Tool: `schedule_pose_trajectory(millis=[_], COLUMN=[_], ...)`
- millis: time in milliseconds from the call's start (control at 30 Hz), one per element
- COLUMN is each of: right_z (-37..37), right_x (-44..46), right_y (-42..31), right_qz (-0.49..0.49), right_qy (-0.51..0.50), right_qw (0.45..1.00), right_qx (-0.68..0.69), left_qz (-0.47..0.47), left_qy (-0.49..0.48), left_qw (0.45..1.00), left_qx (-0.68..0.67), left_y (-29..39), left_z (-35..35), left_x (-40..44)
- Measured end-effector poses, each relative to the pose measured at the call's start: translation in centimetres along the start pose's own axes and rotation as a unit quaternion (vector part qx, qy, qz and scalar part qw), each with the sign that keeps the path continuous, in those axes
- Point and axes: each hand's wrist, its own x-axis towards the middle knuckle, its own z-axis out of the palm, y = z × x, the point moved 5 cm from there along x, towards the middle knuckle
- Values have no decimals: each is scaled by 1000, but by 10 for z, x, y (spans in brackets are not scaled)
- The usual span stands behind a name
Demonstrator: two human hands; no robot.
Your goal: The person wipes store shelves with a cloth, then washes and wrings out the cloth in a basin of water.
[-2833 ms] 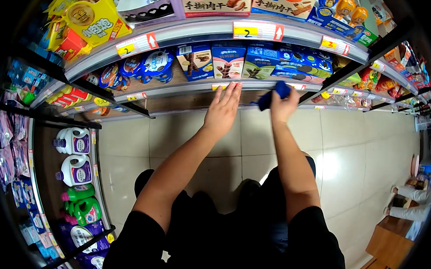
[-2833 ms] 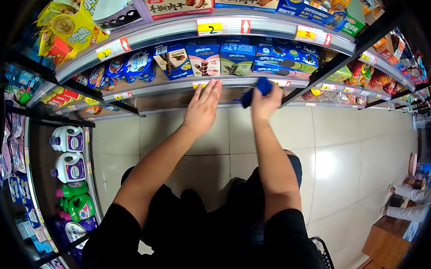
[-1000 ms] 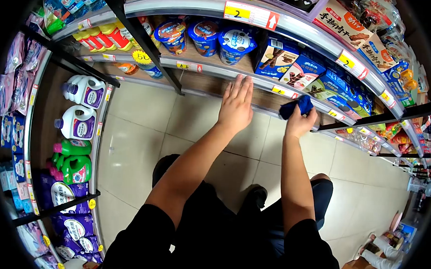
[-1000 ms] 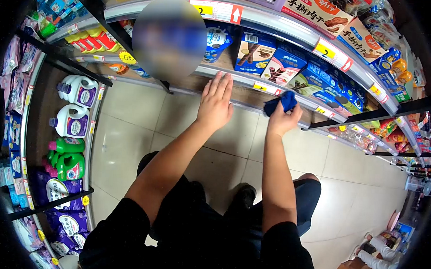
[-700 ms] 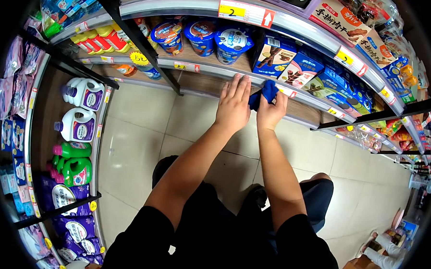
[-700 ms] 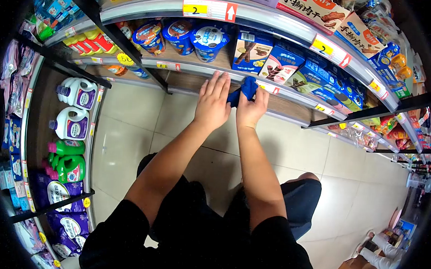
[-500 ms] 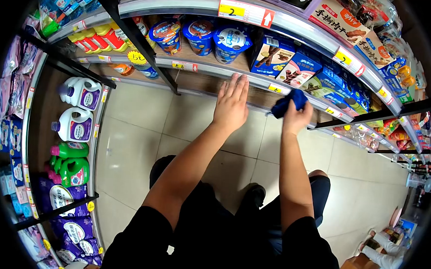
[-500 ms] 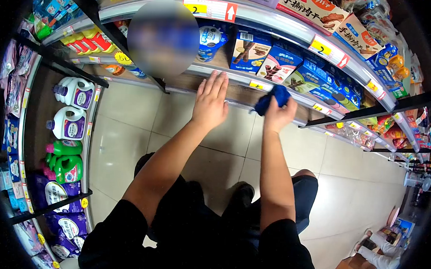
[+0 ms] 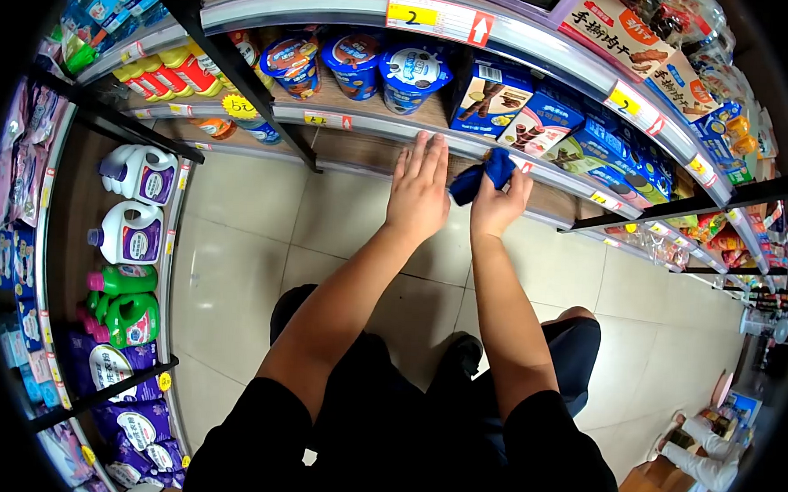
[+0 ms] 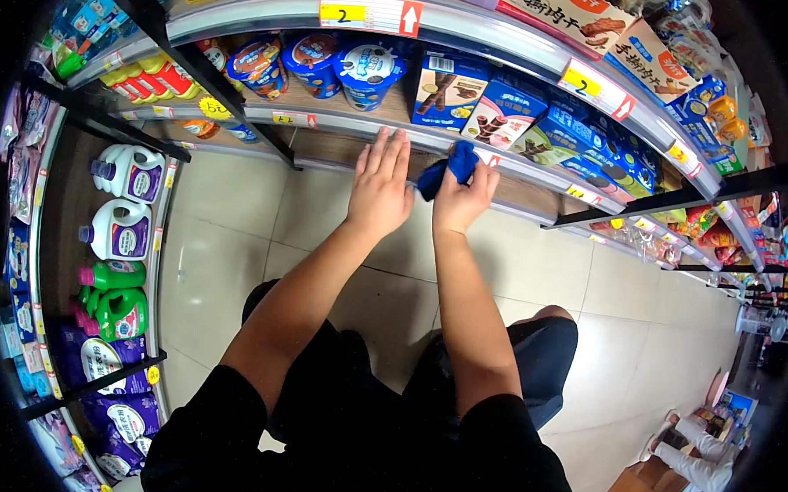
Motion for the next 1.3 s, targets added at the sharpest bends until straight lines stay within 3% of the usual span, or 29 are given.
schedule_pose_trajectory(millis=[133,167,267,367,467,533,567,700,733,900,1100,1200,1300], right_z=[-23,-36,-61,-56,-26,1,1,-18,-28,-55,-28,-3,22], right_x=[18,28,48,44,23,9,8,20,26,39,19,-2,-18], right_y=[19,30,66,43,19,-14,-19,5,23,46,30,-1,-21], right_qz=[-28,-35,26,83,-61,-76,-6,-64,-64,26,50,-4,67], right_qy=[-28,4,57,56,22,9,-8,-35,5,24,50,23,47], right_qw=[999,997,996,992,995,997,1000,996,996,996,997,999,997], right_qx=[-36,-70,-63,-72,-78,-8,-3,-48,-61,-85,-28,-39,-9], left_qz=[-5,-2,0,-3,-6,-5,-6,-2,-5,21,-55,-72,-80], left_qy=[-6,-8,-10,-10,-10,-14,-11,-11,-11,30,68,59,60], left_qw=[1000,1000,1000,1000,1000,1000,1000,1000,1000,998,995,995,995], left_qx=[-14,-3,7,-6,-20,-22,-8,3,4,-49,-37,-37,-29], left_y=[1,0,0,0,0,2,2,2,0,-15,-51,-54,-52], left_z=[-2,-1,-1,-4,-4,-2,-1,-5,-6,-13,-29,-27,-24], left_x=[1,1,-1,-1,0,0,0,2,1,-5,-13,-13,-12])
